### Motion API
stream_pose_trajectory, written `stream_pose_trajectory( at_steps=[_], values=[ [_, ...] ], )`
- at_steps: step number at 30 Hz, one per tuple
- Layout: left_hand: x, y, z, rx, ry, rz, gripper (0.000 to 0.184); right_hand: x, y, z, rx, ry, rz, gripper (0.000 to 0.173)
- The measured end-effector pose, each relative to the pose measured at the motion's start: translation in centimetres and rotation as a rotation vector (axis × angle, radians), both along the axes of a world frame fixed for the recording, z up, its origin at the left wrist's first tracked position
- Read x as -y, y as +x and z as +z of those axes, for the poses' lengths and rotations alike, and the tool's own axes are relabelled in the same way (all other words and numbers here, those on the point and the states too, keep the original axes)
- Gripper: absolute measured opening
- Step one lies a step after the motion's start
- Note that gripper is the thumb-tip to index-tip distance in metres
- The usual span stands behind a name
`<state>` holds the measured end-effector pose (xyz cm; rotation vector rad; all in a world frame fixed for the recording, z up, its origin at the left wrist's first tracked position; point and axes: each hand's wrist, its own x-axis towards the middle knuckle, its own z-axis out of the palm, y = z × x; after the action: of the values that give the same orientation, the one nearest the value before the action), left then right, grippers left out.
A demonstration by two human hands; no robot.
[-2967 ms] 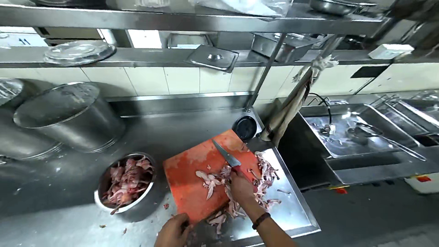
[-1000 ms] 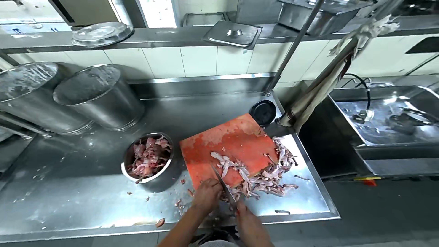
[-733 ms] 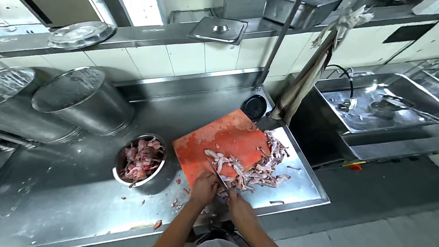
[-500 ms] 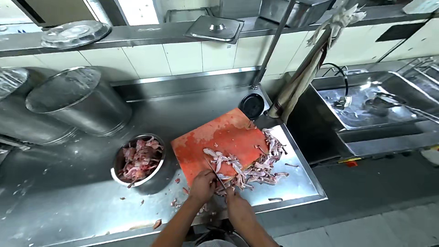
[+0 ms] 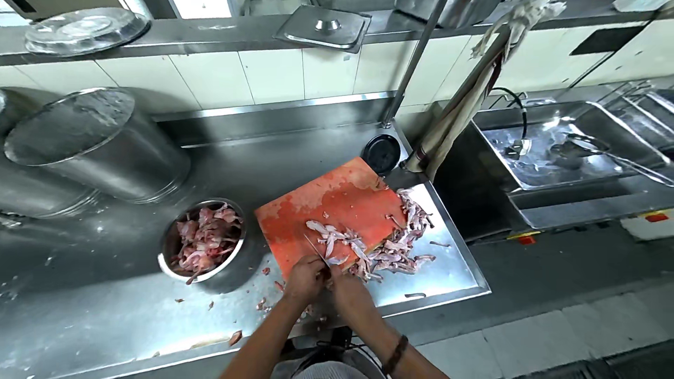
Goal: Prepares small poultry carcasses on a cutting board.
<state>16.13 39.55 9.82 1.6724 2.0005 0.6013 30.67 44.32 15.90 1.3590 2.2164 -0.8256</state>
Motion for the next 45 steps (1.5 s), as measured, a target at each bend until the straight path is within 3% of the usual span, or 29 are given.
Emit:
stream_pose_trajectory(
  at_steps=[4, 6, 10, 13, 18, 22, 26, 30, 33, 35, 39, 45],
  values=[
    [0.5, -0.5, -1.0, -0.019, 0.08, 0.071, 0.023, 4.2, 7.0, -1.5, 0.038, -0.04, -0.068, 0.039],
    [0.6, -1.3, -0.6, -0.035, 0.026, 0.092, 0.026, 6.0, 9.8, -1.9, 0.073, -0.07, -0.102, 0.04],
    [1.1, -2.7, 0.6, -0.028, -0.114, 0.115, 0.031, 5.9, 10.6, -1.9, 0.11, -0.112, -0.09, 0.041],
    [1.2, -3.8, 1.7, 0.109, -0.132, 0.131, 0.04, 4.3, 11.3, -1.6, 0.001, -0.067, -0.071, 0.04],
    [1.9, -6.9, 4.1, 0.185, -0.36, 0.124, 0.033, -0.5, 9.0, 0.8, -0.206, 0.203, -0.216, 0.036],
    [2.9, -7.5, 4.7, 0.181, -0.469, 0.086, 0.028, -7.1, 4.1, 3.2, -0.043, 0.284, -0.188, 0.042],
    [3.3, -6.7, 3.5, 0.176, -0.495, 0.158, 0.031, -11.5, 0.7, 0.3, -0.034, 0.363, -0.139, 0.039],
    [3.4, -5.4, 4.4, 0.188, -0.556, 0.141, 0.036, -11.7, -0.2, -0.6, -0.098, 0.437, -0.054, 0.041],
    [3.4, -4.5, 6.0, 0.202, -0.45, 0.151, 0.035, -8.8, -0.9, 1.2, -0.278, 0.342, 0.034, 0.041],
    [3.1, -3.8, 6.5, 0.223, -0.306, 0.193, 0.03, -6.5, -1.1, 1.4, -0.427, 0.157, 0.125, 0.038],
    [2.5, -2.2, 5.1, 0.308, -0.136, 0.263, 0.029, -2.7, -1.4, -1.1, -0.687, -0.139, 0.159, 0.032],
    [2.8, -0.7, 2.1, 0.313, -0.017, 0.146, 0.035, -1.4, -0.4, -3.2, -0.631, -0.087, 0.021, 0.04]
  ],
)
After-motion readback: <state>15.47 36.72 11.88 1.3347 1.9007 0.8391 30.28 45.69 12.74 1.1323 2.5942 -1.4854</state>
